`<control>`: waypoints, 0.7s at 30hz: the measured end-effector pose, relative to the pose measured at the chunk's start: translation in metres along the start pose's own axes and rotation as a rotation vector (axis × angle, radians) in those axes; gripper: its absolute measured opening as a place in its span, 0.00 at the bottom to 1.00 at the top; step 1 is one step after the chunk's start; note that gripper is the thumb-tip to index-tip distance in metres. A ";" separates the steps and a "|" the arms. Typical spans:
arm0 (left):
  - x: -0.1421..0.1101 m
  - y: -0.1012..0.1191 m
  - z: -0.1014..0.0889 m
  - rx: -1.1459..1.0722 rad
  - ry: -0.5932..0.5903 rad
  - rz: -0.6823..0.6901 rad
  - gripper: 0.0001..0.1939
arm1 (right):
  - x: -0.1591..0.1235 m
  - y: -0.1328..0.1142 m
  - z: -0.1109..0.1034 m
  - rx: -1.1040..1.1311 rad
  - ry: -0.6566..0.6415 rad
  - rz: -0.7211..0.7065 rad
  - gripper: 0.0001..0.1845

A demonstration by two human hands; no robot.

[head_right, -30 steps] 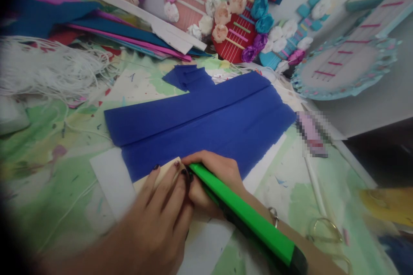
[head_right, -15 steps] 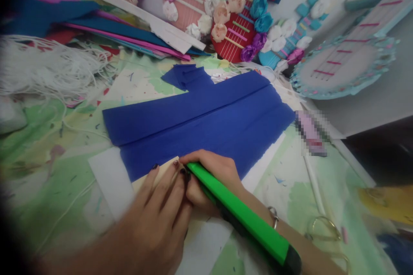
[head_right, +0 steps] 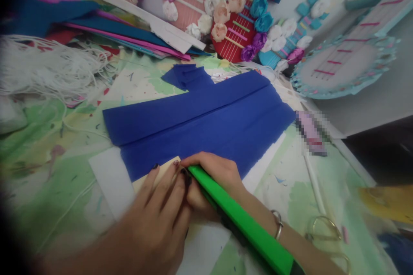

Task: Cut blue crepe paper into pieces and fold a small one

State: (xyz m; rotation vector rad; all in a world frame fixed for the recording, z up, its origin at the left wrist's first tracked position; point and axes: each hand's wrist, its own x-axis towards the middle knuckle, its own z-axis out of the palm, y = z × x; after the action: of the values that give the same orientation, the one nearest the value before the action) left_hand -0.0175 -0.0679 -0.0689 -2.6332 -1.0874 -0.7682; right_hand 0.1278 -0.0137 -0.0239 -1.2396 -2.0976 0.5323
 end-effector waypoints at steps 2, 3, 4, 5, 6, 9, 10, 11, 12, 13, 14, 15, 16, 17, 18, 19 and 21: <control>0.000 0.000 0.000 -0.001 0.000 0.002 0.20 | 0.000 0.000 0.001 0.006 0.022 -0.019 0.13; 0.000 0.000 0.000 0.000 0.000 0.001 0.19 | 0.000 0.000 0.001 0.010 0.030 -0.021 0.14; 0.000 0.000 0.000 0.003 0.004 0.000 0.19 | 0.000 0.000 0.001 0.015 0.027 -0.018 0.14; 0.001 0.000 0.000 0.009 0.005 0.004 0.19 | -0.001 0.000 0.001 0.020 0.021 -0.013 0.14; 0.001 0.000 0.000 0.015 0.003 0.010 0.20 | -0.001 0.000 0.001 0.024 0.019 -0.007 0.14; 0.001 -0.001 0.000 0.026 -0.014 0.028 0.20 | -0.002 -0.001 0.000 0.028 0.020 0.014 0.14; 0.001 -0.001 0.000 0.025 -0.012 0.028 0.20 | -0.002 -0.001 0.000 0.031 0.022 0.014 0.13; 0.001 -0.001 0.000 0.022 -0.013 0.024 0.20 | -0.003 0.000 0.000 0.033 0.020 0.012 0.13; 0.000 -0.001 0.000 0.019 -0.011 0.019 0.19 | -0.003 0.000 0.000 0.034 0.015 0.012 0.13; 0.000 -0.001 -0.001 0.019 -0.006 0.019 0.19 | -0.003 0.000 0.000 0.036 0.009 0.016 0.13; 0.000 -0.001 -0.001 0.020 -0.002 0.019 0.19 | -0.003 0.001 0.000 0.038 0.005 0.023 0.13; 0.000 -0.001 -0.001 0.022 0.001 0.023 0.20 | -0.003 0.001 0.000 0.038 0.002 0.029 0.13; 0.000 -0.001 -0.001 0.025 0.001 0.028 0.20 | -0.003 0.001 -0.001 0.038 -0.001 0.034 0.13; 0.000 -0.001 0.000 0.025 -0.001 0.029 0.20 | -0.002 0.001 -0.001 0.038 -0.005 0.039 0.13; 0.000 -0.001 0.000 0.026 0.000 0.025 0.20 | -0.002 0.000 -0.001 0.038 -0.010 0.041 0.13; 0.000 -0.001 0.000 0.024 -0.006 0.019 0.20 | -0.002 0.000 -0.002 0.036 -0.011 0.041 0.14; 0.000 -0.001 0.000 0.020 -0.012 0.010 0.19 | -0.001 -0.001 -0.002 0.031 -0.005 0.044 0.13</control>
State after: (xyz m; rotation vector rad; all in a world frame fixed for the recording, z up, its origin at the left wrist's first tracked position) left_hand -0.0182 -0.0676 -0.0691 -2.6279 -1.0786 -0.7374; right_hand 0.1290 -0.0153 -0.0226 -1.2702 -2.0627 0.5861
